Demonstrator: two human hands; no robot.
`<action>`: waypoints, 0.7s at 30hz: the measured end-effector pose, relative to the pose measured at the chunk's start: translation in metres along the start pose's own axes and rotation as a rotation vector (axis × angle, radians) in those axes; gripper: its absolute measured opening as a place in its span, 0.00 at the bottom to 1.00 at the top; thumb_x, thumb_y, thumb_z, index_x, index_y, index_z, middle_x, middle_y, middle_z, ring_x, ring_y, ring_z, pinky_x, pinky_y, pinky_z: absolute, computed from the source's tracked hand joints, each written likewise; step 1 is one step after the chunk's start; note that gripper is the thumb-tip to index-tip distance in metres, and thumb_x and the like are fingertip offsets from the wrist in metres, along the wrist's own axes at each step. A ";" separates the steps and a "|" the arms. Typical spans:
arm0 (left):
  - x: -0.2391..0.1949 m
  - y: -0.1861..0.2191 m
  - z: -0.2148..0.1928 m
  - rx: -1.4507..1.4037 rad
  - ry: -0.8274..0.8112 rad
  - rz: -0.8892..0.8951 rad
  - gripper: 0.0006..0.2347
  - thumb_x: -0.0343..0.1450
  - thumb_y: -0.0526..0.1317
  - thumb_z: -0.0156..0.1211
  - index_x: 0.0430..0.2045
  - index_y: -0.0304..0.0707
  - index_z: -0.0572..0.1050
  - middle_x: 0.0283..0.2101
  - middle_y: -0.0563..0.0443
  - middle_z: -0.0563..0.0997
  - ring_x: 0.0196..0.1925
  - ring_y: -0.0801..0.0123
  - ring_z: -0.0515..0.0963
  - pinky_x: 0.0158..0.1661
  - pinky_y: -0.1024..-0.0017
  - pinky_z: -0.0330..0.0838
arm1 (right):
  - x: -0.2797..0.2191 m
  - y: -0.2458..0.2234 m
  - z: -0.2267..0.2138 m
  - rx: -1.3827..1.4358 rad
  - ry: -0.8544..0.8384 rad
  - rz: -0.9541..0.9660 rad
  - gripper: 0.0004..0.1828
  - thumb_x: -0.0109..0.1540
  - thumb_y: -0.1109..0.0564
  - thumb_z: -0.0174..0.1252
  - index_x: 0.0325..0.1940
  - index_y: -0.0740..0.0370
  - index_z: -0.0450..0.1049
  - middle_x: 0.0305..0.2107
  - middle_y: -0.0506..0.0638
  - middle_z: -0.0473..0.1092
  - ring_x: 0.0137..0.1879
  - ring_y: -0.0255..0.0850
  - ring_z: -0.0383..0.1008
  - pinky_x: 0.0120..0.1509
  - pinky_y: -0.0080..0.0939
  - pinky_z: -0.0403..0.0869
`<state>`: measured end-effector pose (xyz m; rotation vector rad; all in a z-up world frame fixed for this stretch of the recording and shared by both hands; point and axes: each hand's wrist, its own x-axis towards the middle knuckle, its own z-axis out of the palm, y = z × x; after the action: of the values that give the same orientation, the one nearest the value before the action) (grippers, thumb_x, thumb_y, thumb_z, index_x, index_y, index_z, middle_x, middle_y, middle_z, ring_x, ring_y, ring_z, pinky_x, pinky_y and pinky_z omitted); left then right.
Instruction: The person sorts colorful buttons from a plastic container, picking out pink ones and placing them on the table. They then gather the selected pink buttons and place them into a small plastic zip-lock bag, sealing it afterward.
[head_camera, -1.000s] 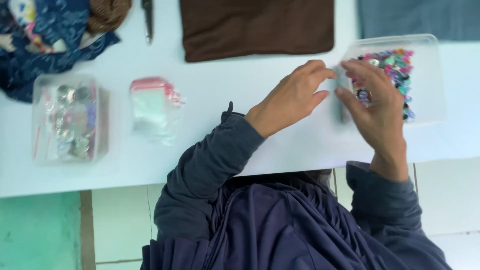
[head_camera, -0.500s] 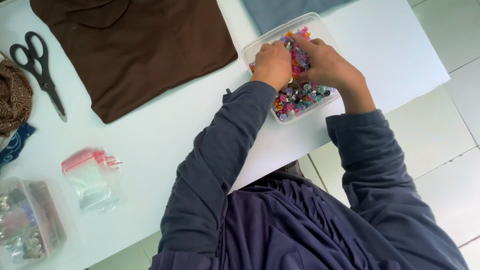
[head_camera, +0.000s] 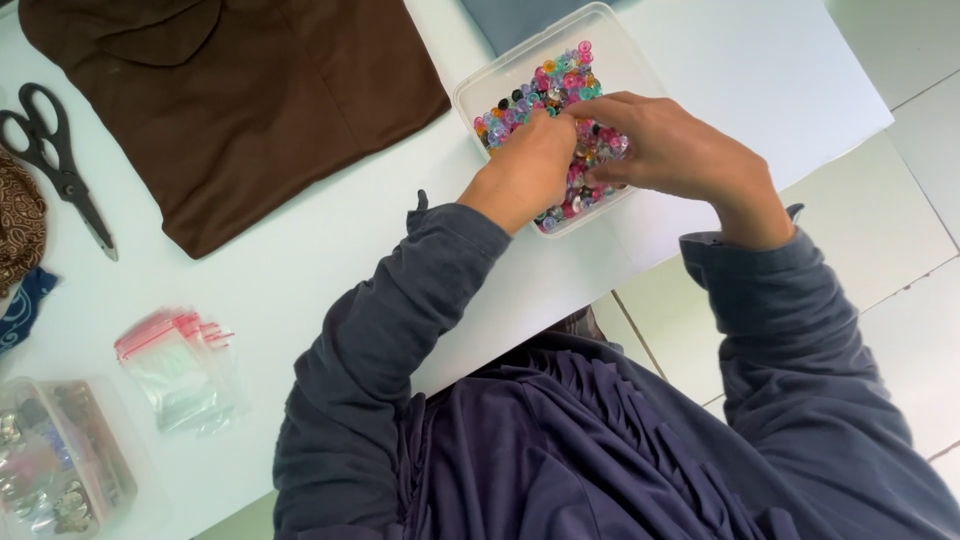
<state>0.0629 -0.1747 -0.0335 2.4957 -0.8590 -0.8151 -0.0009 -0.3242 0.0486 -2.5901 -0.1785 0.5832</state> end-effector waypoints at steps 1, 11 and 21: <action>0.016 -0.007 0.019 -0.002 -0.002 0.000 0.17 0.66 0.28 0.65 0.48 0.36 0.70 0.49 0.38 0.69 0.33 0.48 0.79 0.30 0.52 0.75 | -0.001 -0.003 0.000 0.001 -0.002 0.002 0.38 0.60 0.54 0.63 0.74 0.53 0.61 0.60 0.57 0.67 0.59 0.56 0.68 0.58 0.55 0.67; 0.099 -0.042 0.080 0.559 0.168 -0.201 0.35 0.59 0.42 0.65 0.62 0.37 0.57 0.53 0.32 0.69 0.47 0.42 0.73 0.26 0.56 0.74 | 0.030 -0.010 0.012 -0.029 -0.124 0.350 0.58 0.56 0.63 0.62 0.83 0.36 0.39 0.54 0.61 0.59 0.44 0.57 0.66 0.42 0.56 0.69; 0.040 -0.023 0.010 -0.173 0.453 0.132 0.20 0.63 0.18 0.56 0.41 0.37 0.60 0.39 0.38 0.65 0.19 0.48 0.68 0.20 0.54 0.62 | 0.042 0.026 0.024 0.366 0.282 0.036 0.26 0.55 0.63 0.62 0.56 0.56 0.64 0.41 0.51 0.71 0.45 0.43 0.69 0.43 0.45 0.69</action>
<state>0.0926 -0.1857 -0.0690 2.3055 -0.7434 -0.2480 0.0270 -0.3273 0.0015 -2.2875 0.0634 0.2298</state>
